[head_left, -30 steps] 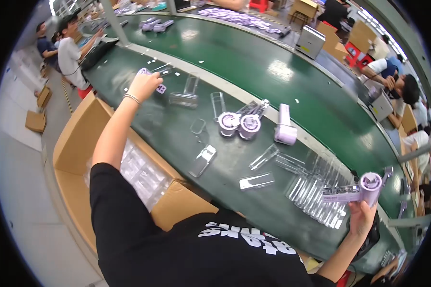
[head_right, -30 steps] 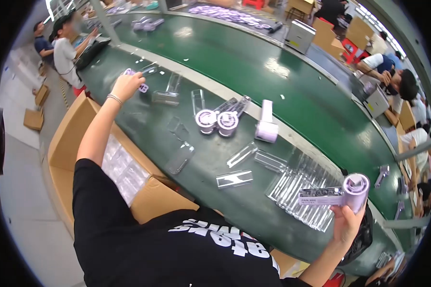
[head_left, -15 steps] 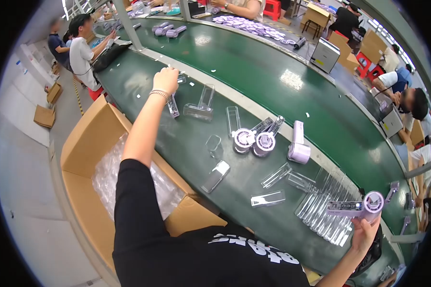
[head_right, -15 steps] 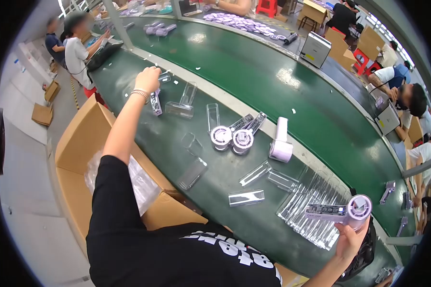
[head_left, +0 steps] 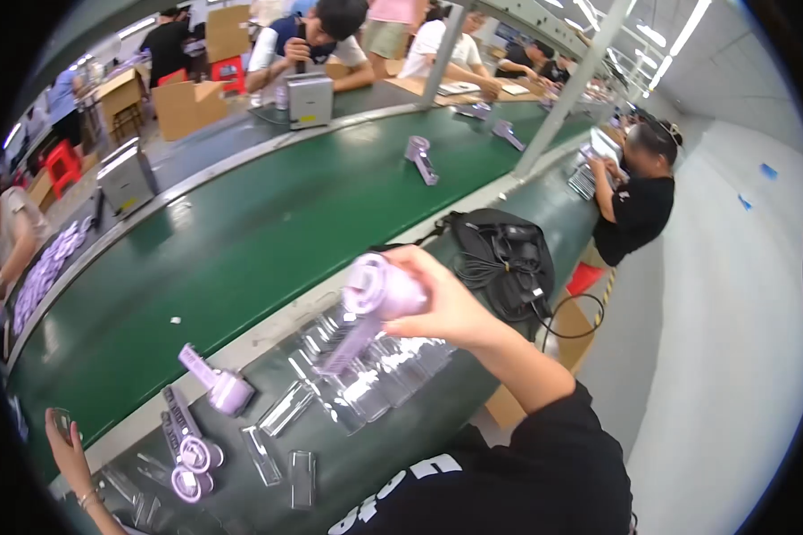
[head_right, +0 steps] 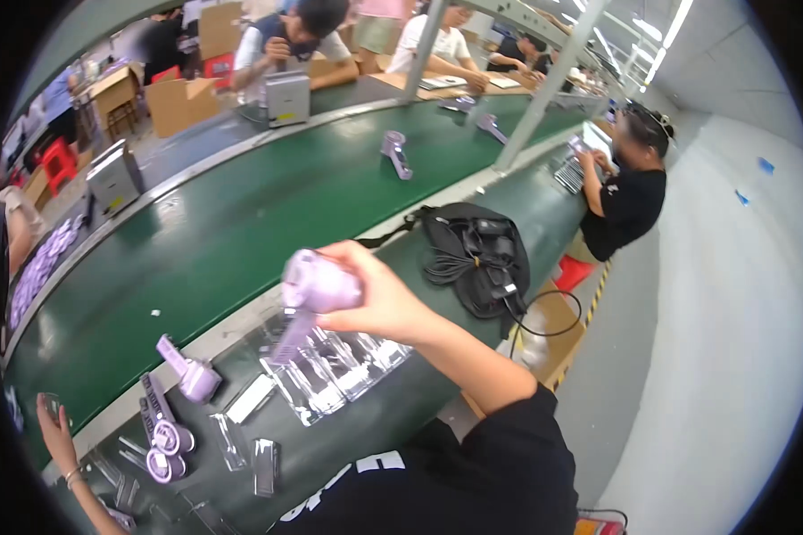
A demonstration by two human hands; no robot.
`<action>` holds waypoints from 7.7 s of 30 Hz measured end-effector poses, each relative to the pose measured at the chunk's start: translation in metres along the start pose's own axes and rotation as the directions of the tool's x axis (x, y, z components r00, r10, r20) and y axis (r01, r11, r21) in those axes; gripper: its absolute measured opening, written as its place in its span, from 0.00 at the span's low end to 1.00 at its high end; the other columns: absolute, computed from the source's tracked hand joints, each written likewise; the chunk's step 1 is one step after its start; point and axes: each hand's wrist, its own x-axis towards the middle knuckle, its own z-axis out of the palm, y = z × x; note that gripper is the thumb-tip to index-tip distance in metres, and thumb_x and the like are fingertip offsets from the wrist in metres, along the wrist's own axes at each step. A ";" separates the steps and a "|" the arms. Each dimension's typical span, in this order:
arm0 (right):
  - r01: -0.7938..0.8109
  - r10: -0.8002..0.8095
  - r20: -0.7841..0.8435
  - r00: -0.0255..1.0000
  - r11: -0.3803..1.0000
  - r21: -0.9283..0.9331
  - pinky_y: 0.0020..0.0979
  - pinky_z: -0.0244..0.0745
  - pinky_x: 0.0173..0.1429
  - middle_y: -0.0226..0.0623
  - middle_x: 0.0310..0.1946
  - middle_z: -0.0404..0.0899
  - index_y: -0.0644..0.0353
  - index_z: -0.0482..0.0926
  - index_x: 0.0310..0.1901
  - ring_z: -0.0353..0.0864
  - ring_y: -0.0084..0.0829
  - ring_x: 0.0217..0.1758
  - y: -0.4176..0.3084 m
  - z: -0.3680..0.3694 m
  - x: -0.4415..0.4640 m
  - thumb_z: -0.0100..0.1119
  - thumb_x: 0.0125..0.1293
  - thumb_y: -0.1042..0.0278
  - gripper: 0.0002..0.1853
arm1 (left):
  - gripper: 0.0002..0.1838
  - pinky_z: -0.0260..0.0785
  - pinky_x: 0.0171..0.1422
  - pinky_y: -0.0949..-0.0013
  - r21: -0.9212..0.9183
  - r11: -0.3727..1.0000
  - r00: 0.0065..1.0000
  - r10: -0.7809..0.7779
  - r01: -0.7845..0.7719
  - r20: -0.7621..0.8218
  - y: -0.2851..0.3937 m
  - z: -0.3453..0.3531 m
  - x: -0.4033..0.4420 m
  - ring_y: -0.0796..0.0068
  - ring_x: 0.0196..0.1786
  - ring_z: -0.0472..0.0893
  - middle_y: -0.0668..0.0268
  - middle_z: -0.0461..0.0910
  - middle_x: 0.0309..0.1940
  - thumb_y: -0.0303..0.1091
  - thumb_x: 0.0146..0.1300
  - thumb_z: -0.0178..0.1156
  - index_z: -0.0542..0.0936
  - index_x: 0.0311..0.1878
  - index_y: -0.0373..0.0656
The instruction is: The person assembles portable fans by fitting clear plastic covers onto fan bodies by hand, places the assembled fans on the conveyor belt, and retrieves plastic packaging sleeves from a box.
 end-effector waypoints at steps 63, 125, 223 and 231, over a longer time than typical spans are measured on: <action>0.214 -0.328 0.319 0.889 0.915 0.342 0.32 0.68 0.58 0.40 0.51 0.69 0.62 0.58 0.56 0.70 0.29 0.55 0.014 0.082 0.114 0.71 0.44 0.73 0.38 | 0.25 0.66 0.56 0.71 -0.728 0.651 0.809 0.297 0.217 0.507 0.331 -0.013 -0.061 0.73 0.51 0.70 0.62 0.67 0.50 0.16 0.59 0.57 0.62 0.59 0.36; -0.073 0.066 0.376 0.924 0.997 0.006 0.25 0.69 0.36 0.34 0.26 0.79 0.69 0.81 0.34 0.75 0.20 0.31 0.034 0.108 0.035 0.58 0.62 0.56 0.19 | 0.36 0.69 0.26 0.75 -0.808 0.523 0.921 0.103 0.271 0.376 0.434 -0.004 -0.175 0.79 0.23 0.78 0.66 0.77 0.28 0.33 0.58 0.66 0.59 0.67 0.46; -0.425 0.167 0.548 0.820 0.819 0.386 0.32 0.82 0.34 0.34 0.34 0.80 0.63 0.76 0.42 0.83 0.24 0.35 -0.003 0.040 0.016 0.61 0.56 0.63 0.15 | 0.29 0.67 0.35 0.65 -0.304 0.926 0.973 0.196 -0.226 -0.125 0.430 0.036 -0.216 0.62 0.31 0.73 0.59 0.72 0.37 0.18 0.41 0.63 0.71 0.52 0.37; -0.537 0.180 0.627 0.758 0.718 0.443 0.32 0.83 0.36 0.35 0.33 0.80 0.61 0.75 0.39 0.83 0.27 0.35 0.005 0.053 0.011 0.59 0.57 0.61 0.13 | 0.30 0.70 0.45 0.67 -0.480 0.862 0.969 0.049 -0.164 -0.243 0.423 0.052 -0.225 0.62 0.39 0.77 0.56 0.75 0.44 0.19 0.46 0.65 0.69 0.56 0.35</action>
